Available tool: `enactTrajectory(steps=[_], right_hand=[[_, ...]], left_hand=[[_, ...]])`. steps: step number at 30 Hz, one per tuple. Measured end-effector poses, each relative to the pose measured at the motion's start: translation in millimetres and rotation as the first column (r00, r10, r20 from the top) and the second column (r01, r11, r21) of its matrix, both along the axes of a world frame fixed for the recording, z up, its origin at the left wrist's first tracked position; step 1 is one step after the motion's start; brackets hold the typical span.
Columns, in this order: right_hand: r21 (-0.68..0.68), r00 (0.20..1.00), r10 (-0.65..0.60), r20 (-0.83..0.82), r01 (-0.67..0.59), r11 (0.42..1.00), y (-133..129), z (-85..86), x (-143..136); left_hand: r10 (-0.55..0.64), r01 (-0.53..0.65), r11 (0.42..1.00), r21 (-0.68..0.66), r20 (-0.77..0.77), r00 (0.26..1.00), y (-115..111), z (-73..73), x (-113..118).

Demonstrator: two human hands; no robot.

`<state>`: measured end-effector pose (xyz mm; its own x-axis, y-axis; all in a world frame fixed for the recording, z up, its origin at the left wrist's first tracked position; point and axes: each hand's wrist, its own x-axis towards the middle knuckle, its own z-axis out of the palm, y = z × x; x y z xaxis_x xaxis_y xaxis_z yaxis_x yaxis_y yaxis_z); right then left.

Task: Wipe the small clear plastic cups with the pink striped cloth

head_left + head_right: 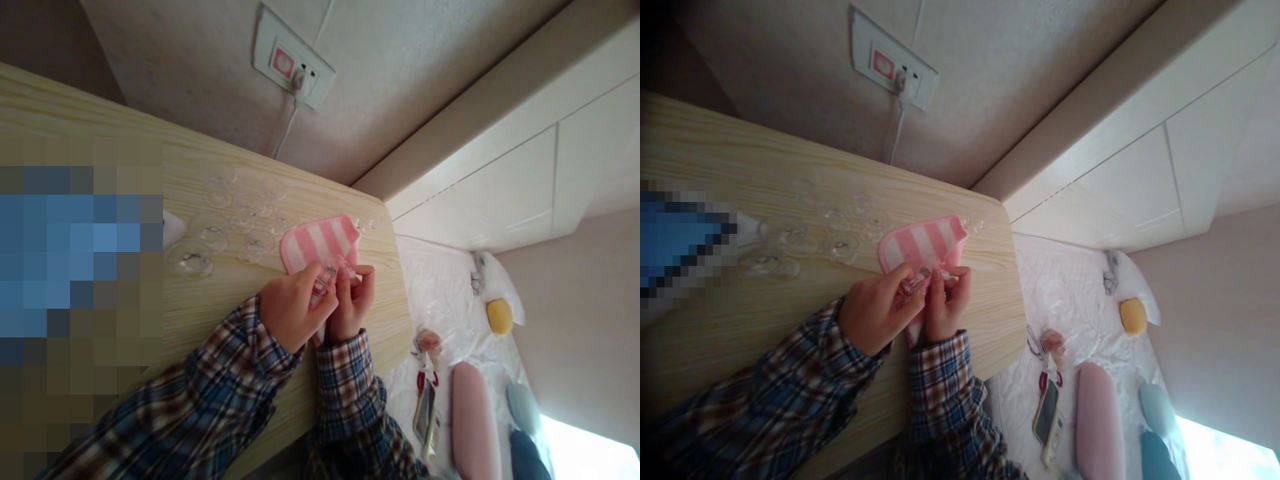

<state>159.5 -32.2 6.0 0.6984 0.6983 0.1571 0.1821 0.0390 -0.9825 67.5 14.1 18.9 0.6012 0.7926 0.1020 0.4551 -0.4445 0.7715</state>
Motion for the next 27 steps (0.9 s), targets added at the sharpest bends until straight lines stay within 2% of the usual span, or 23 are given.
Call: enactTrajectory(steps=[21, 27], right_hand=[[0.017, 1.0, -0.009, 0.023, 0.009, 1.0, -0.5, -4.2, 0.1], [0.065, 0.999, -0.018, -0.033, 0.02, 0.998, 0.2, -3.3, 0.7]], left_hand=[[0.009, -0.009, 1.0, 0.016, 0.014, 1.0, -0.8, -2.0, 0.8], [-0.003, 0.003, 1.0, 0.013, 0.006, 1.0, -0.8, -1.0, 0.3]])
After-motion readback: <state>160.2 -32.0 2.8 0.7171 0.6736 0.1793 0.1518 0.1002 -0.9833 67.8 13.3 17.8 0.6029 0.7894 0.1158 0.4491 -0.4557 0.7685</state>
